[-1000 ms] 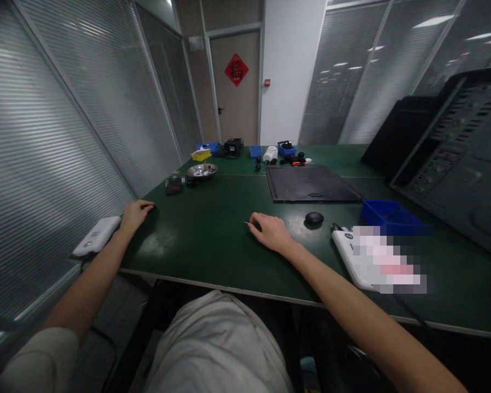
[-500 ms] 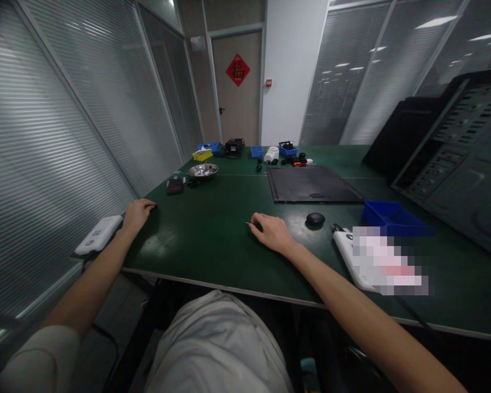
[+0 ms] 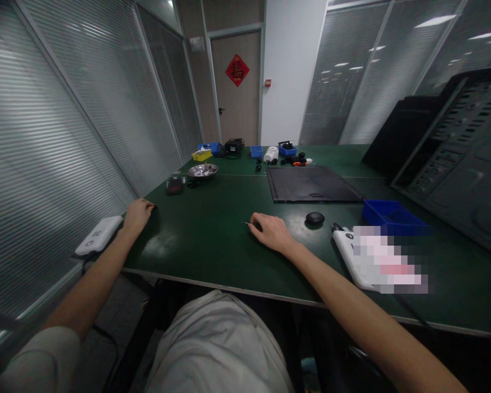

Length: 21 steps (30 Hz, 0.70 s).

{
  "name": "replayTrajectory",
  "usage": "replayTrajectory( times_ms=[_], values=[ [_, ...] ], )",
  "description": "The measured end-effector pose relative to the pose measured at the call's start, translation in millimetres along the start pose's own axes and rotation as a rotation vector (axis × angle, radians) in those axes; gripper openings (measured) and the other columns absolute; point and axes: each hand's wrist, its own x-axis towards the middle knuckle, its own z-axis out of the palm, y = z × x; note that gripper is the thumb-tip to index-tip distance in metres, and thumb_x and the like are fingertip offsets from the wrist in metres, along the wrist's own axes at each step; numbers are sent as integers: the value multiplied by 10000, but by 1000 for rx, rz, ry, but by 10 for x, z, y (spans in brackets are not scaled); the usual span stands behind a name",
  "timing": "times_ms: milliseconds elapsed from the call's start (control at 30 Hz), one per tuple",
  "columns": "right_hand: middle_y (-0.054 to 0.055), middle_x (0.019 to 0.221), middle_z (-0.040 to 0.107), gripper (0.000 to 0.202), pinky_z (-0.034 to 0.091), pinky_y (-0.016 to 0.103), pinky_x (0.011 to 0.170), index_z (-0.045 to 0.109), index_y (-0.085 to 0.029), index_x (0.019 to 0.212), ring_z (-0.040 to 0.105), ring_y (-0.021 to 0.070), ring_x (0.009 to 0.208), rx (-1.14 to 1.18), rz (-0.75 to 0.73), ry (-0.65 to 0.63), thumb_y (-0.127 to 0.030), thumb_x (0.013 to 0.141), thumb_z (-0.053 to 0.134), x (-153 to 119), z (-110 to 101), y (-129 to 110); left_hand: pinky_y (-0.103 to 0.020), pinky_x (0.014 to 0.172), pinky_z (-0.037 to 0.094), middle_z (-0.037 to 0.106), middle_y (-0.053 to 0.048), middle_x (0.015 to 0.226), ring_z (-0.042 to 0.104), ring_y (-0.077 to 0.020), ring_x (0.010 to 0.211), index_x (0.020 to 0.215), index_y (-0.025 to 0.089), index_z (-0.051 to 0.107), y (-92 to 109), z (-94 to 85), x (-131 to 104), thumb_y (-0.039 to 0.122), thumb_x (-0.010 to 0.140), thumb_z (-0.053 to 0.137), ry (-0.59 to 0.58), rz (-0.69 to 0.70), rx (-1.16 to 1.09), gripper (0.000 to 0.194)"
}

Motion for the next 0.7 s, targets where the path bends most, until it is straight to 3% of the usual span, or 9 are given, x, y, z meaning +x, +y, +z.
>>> replayTrajectory(
  times_ms=[300,467,567,700],
  values=[
    [21,896,689,179,268,268,610,619,-244,1019,557,162,695,4,5,-7,-397,1008,526,4,8,23,-380,936,492,720,-156,1076,654,-298,1017,1053,154,771,22,-8,-4,279,943,500,-7,-72,34,318],
    [26,917,680,177,285,270,622,619,-235,1013,561,159,711,12,-5,-11,-387,1008,528,-5,-26,21,-361,910,506,743,-123,1039,674,-280,992,1036,175,767,96,-61,-10,290,914,560,-6,-131,-100,267],
    [30,944,668,175,300,271,630,622,-232,1007,567,157,726,19,-24,-9,-377,1011,525,-11,-36,15,-339,906,505,757,-75,1029,683,-246,969,1001,204,776,437,-141,-44,328,914,591,-65,-17,-313,239],
    [35,1009,653,164,319,272,639,629,-234,1020,575,156,753,23,-54,-11,-374,1002,546,-17,-25,-14,-332,887,511,756,-45,1052,679,-221,955,1008,227,775,1357,-249,-211,398,909,637,-206,298,-630,241]
  ],
)
